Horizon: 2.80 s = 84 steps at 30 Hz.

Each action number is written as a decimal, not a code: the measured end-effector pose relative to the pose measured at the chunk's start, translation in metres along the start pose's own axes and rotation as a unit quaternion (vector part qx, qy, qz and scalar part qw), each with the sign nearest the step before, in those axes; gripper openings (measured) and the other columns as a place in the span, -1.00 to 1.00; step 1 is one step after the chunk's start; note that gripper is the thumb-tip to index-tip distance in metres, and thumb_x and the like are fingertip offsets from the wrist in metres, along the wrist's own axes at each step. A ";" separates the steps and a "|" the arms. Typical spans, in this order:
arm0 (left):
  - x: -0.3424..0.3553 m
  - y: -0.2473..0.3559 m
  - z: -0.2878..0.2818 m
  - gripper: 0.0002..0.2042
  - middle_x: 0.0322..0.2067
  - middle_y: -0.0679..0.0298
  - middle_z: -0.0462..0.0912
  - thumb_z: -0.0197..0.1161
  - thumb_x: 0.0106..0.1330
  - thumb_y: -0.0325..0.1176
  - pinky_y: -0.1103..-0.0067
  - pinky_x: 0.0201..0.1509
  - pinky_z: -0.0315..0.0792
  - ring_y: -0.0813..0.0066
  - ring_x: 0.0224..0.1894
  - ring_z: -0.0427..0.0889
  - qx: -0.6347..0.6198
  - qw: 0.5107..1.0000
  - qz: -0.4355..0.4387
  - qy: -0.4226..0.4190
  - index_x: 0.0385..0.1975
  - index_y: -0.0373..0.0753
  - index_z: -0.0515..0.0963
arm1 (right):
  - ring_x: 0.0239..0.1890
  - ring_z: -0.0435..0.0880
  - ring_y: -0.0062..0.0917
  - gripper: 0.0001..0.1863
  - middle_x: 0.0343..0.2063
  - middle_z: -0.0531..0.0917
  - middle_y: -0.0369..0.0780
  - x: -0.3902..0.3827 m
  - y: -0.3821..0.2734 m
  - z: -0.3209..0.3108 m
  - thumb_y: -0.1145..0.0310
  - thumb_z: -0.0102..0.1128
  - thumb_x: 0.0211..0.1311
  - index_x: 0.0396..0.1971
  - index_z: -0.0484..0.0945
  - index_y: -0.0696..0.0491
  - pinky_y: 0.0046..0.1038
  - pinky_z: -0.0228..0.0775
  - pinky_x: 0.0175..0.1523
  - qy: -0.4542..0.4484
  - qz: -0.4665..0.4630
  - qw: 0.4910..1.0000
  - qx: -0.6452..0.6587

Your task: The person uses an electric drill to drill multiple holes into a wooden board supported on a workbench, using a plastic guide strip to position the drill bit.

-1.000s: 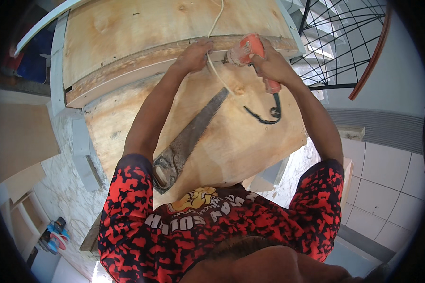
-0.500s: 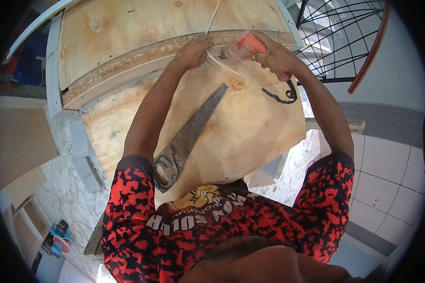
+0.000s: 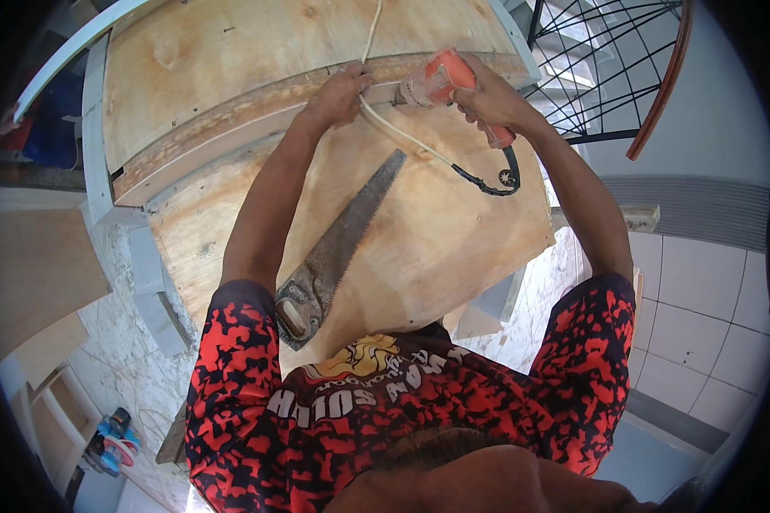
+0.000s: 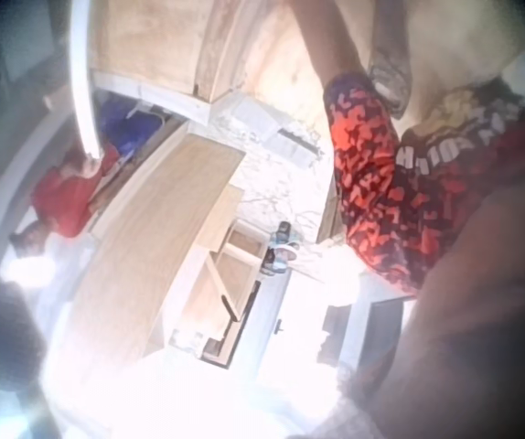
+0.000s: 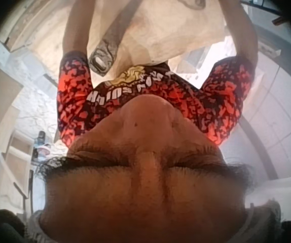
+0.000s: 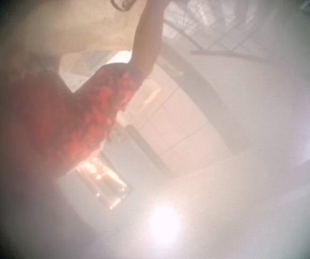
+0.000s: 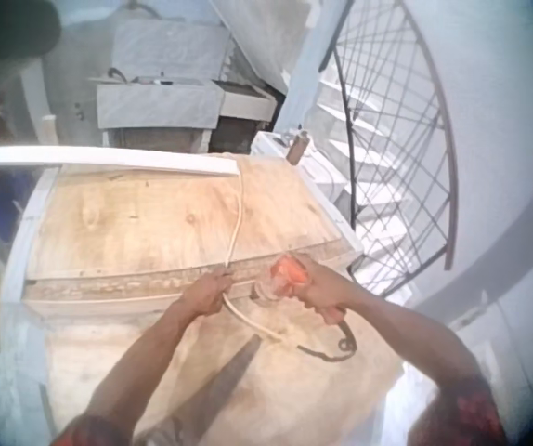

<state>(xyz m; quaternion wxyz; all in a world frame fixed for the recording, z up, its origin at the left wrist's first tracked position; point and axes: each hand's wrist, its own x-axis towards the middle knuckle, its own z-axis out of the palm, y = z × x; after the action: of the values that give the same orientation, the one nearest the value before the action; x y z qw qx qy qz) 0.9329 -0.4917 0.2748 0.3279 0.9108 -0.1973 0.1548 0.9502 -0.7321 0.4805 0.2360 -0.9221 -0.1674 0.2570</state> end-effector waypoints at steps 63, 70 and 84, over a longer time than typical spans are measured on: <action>-0.008 0.027 0.087 -0.75 -0.24 0.01 0.59 0.03 0.29 -0.48 0.36 -0.24 0.62 0.09 -0.21 0.69 0.263 0.951 -0.058 -0.151 -0.06 -0.35 0.44 | -0.36 0.71 -0.38 -0.52 -0.16 0.60 -0.04 -0.142 0.149 0.090 0.36 0.07 0.30 0.17 0.21 0.09 -0.51 0.55 -0.57 0.500 -0.044 0.656 0.563; 0.027 0.021 0.107 -0.74 -0.26 -0.02 0.63 0.02 0.29 -0.45 0.32 -0.27 0.63 0.07 -0.22 0.70 0.273 0.931 -0.051 -0.239 -0.06 -0.36 0.44 | -0.38 0.70 -0.41 -0.51 -0.16 0.60 -0.06 -0.131 0.165 0.086 0.37 0.08 0.28 0.18 0.21 0.07 -0.51 0.56 -0.57 0.490 -0.029 0.677 0.549; 0.026 0.026 0.108 -0.84 -0.31 -0.03 0.65 0.07 0.25 -0.48 0.42 -0.25 0.63 0.16 -0.26 0.72 0.338 0.920 -0.005 -0.199 -0.34 -0.37 0.60 | -0.47 0.60 -0.54 -0.52 -0.24 0.59 -0.18 -0.073 0.229 0.031 0.44 0.11 0.24 0.17 0.29 0.09 -0.50 0.49 -0.48 0.477 -0.027 0.778 0.409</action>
<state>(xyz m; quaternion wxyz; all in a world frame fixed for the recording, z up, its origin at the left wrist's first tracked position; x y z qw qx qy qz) 0.9596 -0.5879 0.2198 -0.0444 0.9805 -0.1896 0.0265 0.9167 -0.9431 0.3664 0.6471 -0.7389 0.0623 -0.1775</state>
